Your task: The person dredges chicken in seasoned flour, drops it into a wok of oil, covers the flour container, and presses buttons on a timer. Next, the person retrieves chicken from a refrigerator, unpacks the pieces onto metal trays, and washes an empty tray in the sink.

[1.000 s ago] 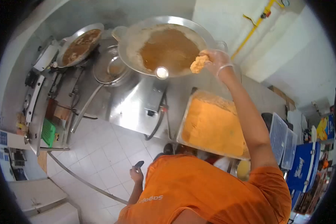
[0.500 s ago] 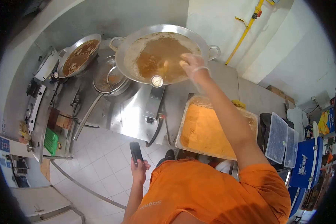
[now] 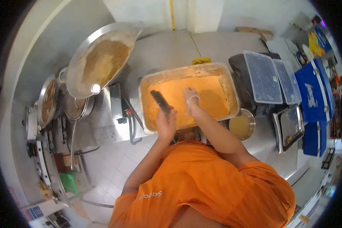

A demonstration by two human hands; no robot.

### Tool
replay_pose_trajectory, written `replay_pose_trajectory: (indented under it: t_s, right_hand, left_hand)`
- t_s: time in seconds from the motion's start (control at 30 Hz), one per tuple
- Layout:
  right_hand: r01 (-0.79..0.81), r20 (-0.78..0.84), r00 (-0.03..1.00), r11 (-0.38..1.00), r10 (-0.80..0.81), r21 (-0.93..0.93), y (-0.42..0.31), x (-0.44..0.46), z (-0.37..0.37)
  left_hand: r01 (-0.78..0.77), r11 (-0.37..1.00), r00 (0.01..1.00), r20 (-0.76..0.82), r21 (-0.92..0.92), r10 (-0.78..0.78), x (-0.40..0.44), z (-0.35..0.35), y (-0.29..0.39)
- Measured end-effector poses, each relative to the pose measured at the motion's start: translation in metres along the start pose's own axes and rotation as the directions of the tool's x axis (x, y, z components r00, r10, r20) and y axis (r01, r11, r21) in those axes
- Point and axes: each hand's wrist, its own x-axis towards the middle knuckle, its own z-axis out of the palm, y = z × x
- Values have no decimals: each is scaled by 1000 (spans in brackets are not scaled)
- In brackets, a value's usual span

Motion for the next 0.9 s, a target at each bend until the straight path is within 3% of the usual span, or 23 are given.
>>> replay_pose_trajectory:
  t_s: [0.07, 0.1, 0.13, 0.17, 0.27, 0.3, 0.33, 0.37, 0.47, 0.6, 0.7, 0.8, 0.83, 0.87, 0.9]
  right_hand:
    - [181, -104, 981, 966, -164, 183, 25, 32, 4]
    - [321, -76, 933, 908, -352, -270, 16, 33, -6]
    - [391, 36, 870, 642, -492, -660, 2, 27, -18]
    - [382, 204, 807, 226, -554, -896, -9, 22, -27]
    - [423, 109, 845, 530, -524, -735, -19, 17, -35]
    - [341, 12, 925, 814, -381, -471, -29, 6, -38]
    - [201, -22, 978, 970, -206, -136, -43, -9, -42]
    - [20, 14, 1000, 977, -24, 214, -49, -19, -44]
    - [68, 204, 967, 925, -154, 373, -12, 22, -26]
    - [-164, 531, 777, 706, -337, 688, 39, 67, 0]
    - [-39, 586, 753, 868, -300, 494, 1, 9, -32]
    - [-172, 607, 692, 729, -390, 663, 14, 24, -29]
    - [217, 507, 632, 762, -586, 610, 29, 37, -29]
    - [201, 497, 639, 751, -587, 629, 26, 24, -47]
    - [66, 501, 693, 738, -518, 672, 17, -3, -70]
  left_hand:
    - [-272, 935, 962, 47, 227, 268, 2, 34, 5]
    - [-401, 857, 915, 91, 323, 394, 1, 48, 7]
    - [-355, 883, 935, 109, 308, 338, -3, 59, 17]
    - [-389, 871, 921, 116, 302, 371, -3, 68, 11]
    - [-428, 847, 902, 98, 316, 420, 5, 91, -1]
    - [-481, 804, 874, 115, 350, 472, 10, 94, 4]
    - [-532, 756, 841, 133, 382, 525, 16, 96, 10]
    - [-576, 705, 807, 150, 414, 571, 22, 96, 13]
    - [-540, 656, 836, 250, 527, 487, 55, 89, -4]
    - [-515, 630, 856, 312, 581, 412, 95, 86, -41]
    - [-487, 533, 870, 328, 692, 368, 115, 78, -60]
    - [-460, 574, 883, 284, 677, 373, 115, 69, -52]
    - [-433, 532, 893, 267, 727, 363, 109, 63, -32]
    - [-405, 491, 901, 247, 771, 356, 96, 53, 0]
    - [-374, 453, 909, 223, 809, 352, 91, 46, 21]
